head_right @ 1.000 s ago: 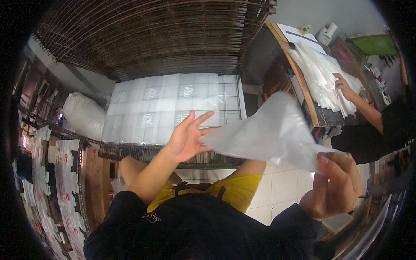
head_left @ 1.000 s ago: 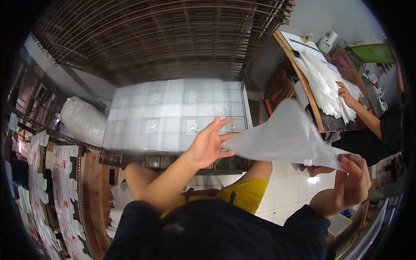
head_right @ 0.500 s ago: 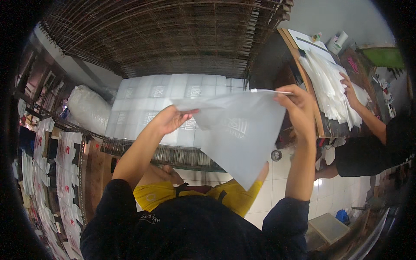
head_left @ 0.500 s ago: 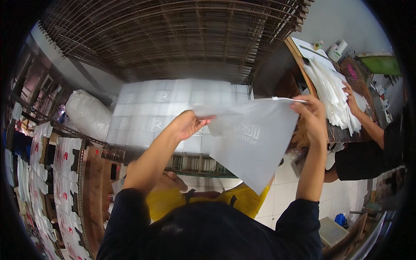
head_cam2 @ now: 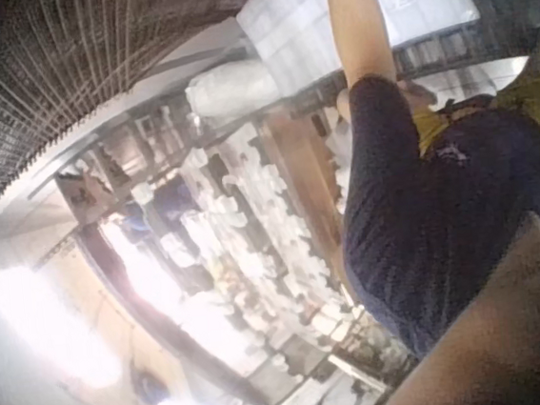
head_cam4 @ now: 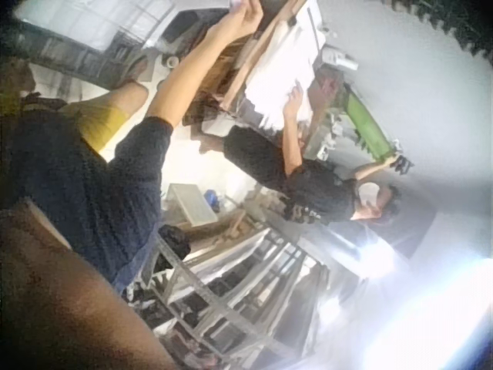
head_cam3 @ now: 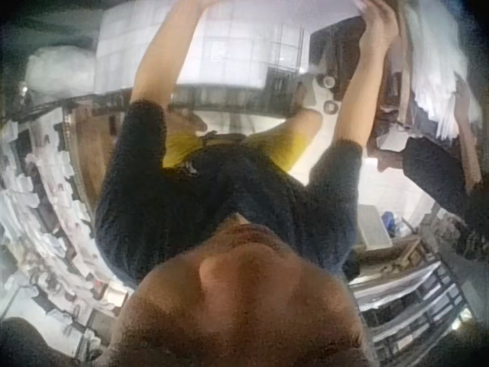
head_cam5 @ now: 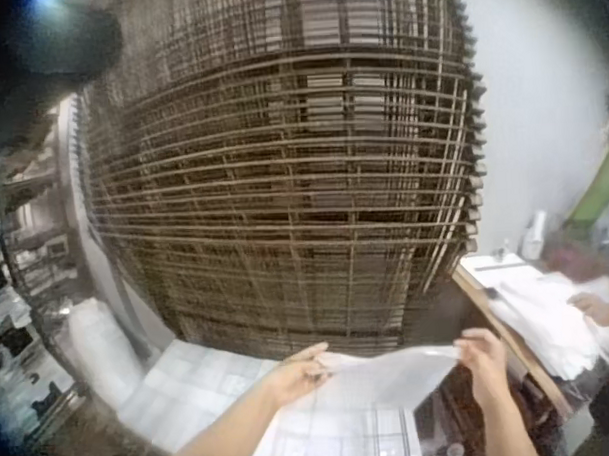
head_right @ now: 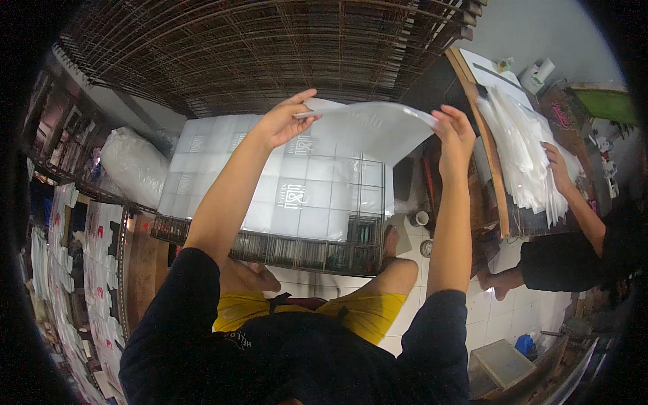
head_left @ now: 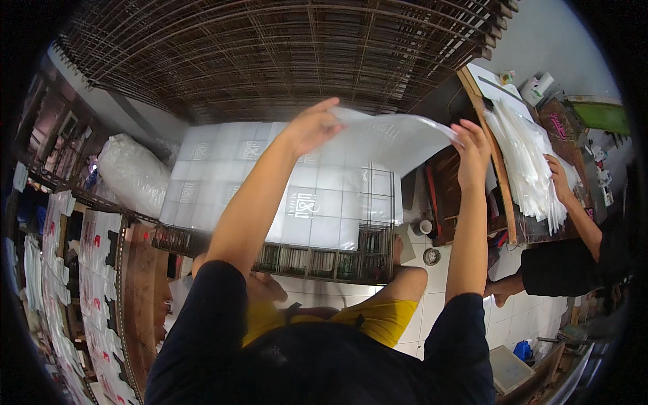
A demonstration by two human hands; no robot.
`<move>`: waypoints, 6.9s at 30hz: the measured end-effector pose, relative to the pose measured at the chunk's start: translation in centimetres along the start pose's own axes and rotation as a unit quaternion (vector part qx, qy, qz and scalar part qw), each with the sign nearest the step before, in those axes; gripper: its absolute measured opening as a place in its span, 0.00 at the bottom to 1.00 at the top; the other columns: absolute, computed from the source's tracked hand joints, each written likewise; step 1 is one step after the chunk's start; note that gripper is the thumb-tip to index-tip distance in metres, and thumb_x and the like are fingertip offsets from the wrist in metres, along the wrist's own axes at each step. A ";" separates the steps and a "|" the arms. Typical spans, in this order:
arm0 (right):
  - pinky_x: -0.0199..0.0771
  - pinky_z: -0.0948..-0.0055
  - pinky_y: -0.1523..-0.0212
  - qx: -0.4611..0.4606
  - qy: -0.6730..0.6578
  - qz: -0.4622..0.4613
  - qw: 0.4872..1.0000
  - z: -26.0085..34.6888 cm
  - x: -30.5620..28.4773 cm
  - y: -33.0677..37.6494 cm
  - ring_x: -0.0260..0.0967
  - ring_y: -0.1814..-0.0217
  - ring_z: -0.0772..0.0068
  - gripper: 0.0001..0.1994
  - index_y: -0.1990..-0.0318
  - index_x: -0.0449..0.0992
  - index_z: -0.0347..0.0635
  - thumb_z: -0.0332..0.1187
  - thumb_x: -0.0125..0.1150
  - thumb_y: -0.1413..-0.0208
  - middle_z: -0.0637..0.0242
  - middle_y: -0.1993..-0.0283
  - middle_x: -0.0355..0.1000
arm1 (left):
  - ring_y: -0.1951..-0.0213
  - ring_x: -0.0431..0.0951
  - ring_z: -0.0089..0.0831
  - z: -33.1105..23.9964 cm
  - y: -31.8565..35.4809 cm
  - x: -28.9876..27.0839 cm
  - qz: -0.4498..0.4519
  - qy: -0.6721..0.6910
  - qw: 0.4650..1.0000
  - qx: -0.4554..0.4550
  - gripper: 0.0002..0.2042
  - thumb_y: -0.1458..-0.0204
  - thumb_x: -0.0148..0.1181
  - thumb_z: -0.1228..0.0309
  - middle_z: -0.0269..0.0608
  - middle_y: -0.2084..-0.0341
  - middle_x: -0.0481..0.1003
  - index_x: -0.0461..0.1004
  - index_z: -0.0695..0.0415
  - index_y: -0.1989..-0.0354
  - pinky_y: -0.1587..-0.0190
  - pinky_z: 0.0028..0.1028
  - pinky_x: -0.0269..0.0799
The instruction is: The person sits on the floor and repeatedly wraps white rectangular items in clear plastic bags. They pick up a bag, place an item inside, and smooth the plastic before stacking the wrapped unit on a metal wire rack. The process is repeated continuously with items retrieved from a nearby cardboard box.
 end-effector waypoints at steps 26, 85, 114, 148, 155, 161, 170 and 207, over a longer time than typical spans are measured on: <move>0.69 0.76 0.72 0.238 0.246 -0.110 0.933 -32.9 -9.6 18.7 0.68 0.74 0.73 0.17 0.56 0.72 0.27 0.16 0.50 0.57 0.60 0.69 0.73 | 0.53 0.73 0.44 29.8 2.5 -14.5 -0.187 -0.523 0.827 -0.089 0.20 0.62 0.58 0.73 0.52 0.57 0.73 0.75 0.55 0.55 0.49 0.33 0.68; 0.68 0.68 0.57 0.204 0.358 -0.131 0.902 -22.3 -20.5 32.2 0.68 0.59 0.63 0.11 0.61 0.74 0.34 0.28 0.56 0.53 0.56 0.62 0.71 | 0.52 0.68 0.40 -23.3 15.2 6.9 -0.285 -0.655 0.387 0.583 0.21 0.59 0.64 0.60 0.39 0.56 0.69 0.72 0.49 0.54 0.48 0.37 0.61; 0.64 0.59 0.55 0.058 0.499 -0.067 0.862 -17.4 -17.0 33.8 0.64 0.59 0.50 0.09 0.68 0.74 0.33 0.27 0.52 0.59 0.51 0.63 0.66 | 0.76 0.66 0.32 -8.1 26.2 -1.1 -0.230 -0.708 0.494 0.449 0.14 0.61 0.66 0.56 0.33 0.82 0.66 0.70 0.52 0.81 0.70 0.32 0.55; 0.66 0.61 0.57 0.078 0.526 -0.045 0.846 -18.6 -16.8 33.5 0.66 0.59 0.53 0.13 0.66 0.75 0.30 0.30 0.52 0.58 0.51 0.63 0.66 | 0.43 0.58 0.50 30.0 30.5 -16.3 -0.020 -0.731 0.667 -0.142 0.34 0.60 0.61 0.47 0.54 0.49 0.62 0.63 0.53 0.45 0.44 0.46 0.55; 0.66 0.63 0.59 0.082 0.540 -0.039 0.837 -19.5 -17.1 33.2 0.65 0.62 0.55 0.12 0.67 0.75 0.30 0.28 0.52 0.58 0.53 0.64 0.66 | 0.34 0.34 0.55 30.8 34.0 -13.0 -0.004 -0.698 0.682 -0.218 0.49 0.63 0.60 0.40 0.58 0.35 0.29 0.46 0.48 0.34 0.38 0.51 0.42; 0.65 0.63 0.59 0.076 0.534 -0.031 0.841 -19.1 -16.1 32.8 0.65 0.62 0.55 0.12 0.68 0.76 0.32 0.30 0.52 0.59 0.53 0.64 0.66 | 0.37 0.47 0.58 34.0 33.9 -14.2 0.026 -0.641 0.706 -0.298 0.48 0.62 0.55 0.36 0.54 0.34 0.28 0.44 0.46 0.33 0.42 0.49 0.52; 0.64 0.58 0.58 0.035 0.565 -0.024 0.824 -18.6 -15.6 32.7 0.65 0.63 0.50 0.13 0.70 0.76 0.31 0.32 0.51 0.59 0.50 0.69 0.68 | 0.47 0.68 0.42 37.0 32.6 -16.2 0.071 -0.541 0.757 -0.360 0.46 0.58 0.49 0.36 0.46 0.40 0.59 0.42 0.45 0.33 0.46 0.37 0.62; 0.66 0.59 0.56 0.103 0.584 -0.093 0.800 -17.8 -16.8 32.4 0.65 0.58 0.53 0.11 0.72 0.78 0.43 0.37 0.55 0.61 0.57 0.65 0.69 | 0.69 0.78 0.28 36.2 31.6 -14.9 0.093 -0.562 0.767 -0.296 0.43 0.52 0.56 0.47 0.44 0.80 0.75 0.47 0.66 0.37 0.54 0.23 0.67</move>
Point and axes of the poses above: each hand's wrist, its own y-axis away from the middle knuckle, its own x-axis out of the palm, z = x × y, the point moved 10 cm from there along -y, towards the middle knuckle
